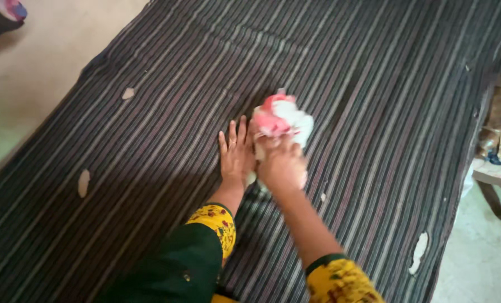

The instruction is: The person wipes a striped fabric surface with a pink and white cloth, moving back and forth across the area while keeping one hand on the surface for stability.

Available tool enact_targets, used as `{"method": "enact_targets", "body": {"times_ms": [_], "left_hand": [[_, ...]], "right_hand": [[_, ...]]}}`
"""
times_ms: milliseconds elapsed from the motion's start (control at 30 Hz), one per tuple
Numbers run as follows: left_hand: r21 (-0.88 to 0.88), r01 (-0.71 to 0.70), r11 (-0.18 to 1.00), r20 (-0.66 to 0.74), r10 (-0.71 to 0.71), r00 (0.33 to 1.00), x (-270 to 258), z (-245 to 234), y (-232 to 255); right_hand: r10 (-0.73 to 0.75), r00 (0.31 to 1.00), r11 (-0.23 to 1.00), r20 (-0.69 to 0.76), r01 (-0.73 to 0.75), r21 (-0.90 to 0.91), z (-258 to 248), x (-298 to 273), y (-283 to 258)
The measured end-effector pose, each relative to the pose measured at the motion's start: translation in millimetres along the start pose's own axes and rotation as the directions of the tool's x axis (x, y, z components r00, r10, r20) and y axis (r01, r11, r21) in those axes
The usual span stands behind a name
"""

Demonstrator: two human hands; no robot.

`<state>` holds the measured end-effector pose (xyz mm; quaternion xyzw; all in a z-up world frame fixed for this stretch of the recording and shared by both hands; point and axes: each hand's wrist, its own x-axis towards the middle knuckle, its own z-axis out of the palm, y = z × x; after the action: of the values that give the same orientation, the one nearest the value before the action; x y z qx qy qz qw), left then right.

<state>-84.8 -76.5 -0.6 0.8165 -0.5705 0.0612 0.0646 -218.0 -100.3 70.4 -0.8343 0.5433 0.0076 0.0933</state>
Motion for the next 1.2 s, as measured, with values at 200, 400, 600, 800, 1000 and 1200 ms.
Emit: {"method": "enact_targets", "body": {"times_ms": [200,400,600,800,1000,1200], "left_hand": [[-0.181,-0.010,0.983,-0.065,-0.002,0.998,1.9,5.8,4.6],[-0.218,0.001,0.976,-0.053,-0.013,0.999,6.7,-2.7,4.2],[-0.236,-0.012,0.972,-0.073,-0.005,0.997,7.0,2.9,3.8],[-0.229,0.006,0.973,0.014,-0.003,1.000,11.0,-6.0,3.7],[-0.179,-0.029,0.984,-0.032,0.023,0.999,11.4,-7.3,2.7],[-0.226,-0.016,0.974,-0.064,0.001,0.998,8.7,-1.8,4.4]], "right_hand": [[0.014,0.999,0.994,0.051,-0.009,-0.109,25.9,33.2,62.7],[0.477,0.878,0.869,-0.051,-0.479,-0.120,-45.0,62.1,242.7],[0.496,0.845,0.846,-0.197,-0.522,-0.107,-21.0,62.6,233.7],[0.152,0.968,0.985,-0.200,-0.165,-0.050,1.8,49.0,48.2],[-0.159,0.969,0.983,-0.191,0.174,0.062,14.8,26.3,21.6],[0.250,0.956,0.921,-0.154,-0.284,-0.268,-38.1,61.5,191.8]]}}
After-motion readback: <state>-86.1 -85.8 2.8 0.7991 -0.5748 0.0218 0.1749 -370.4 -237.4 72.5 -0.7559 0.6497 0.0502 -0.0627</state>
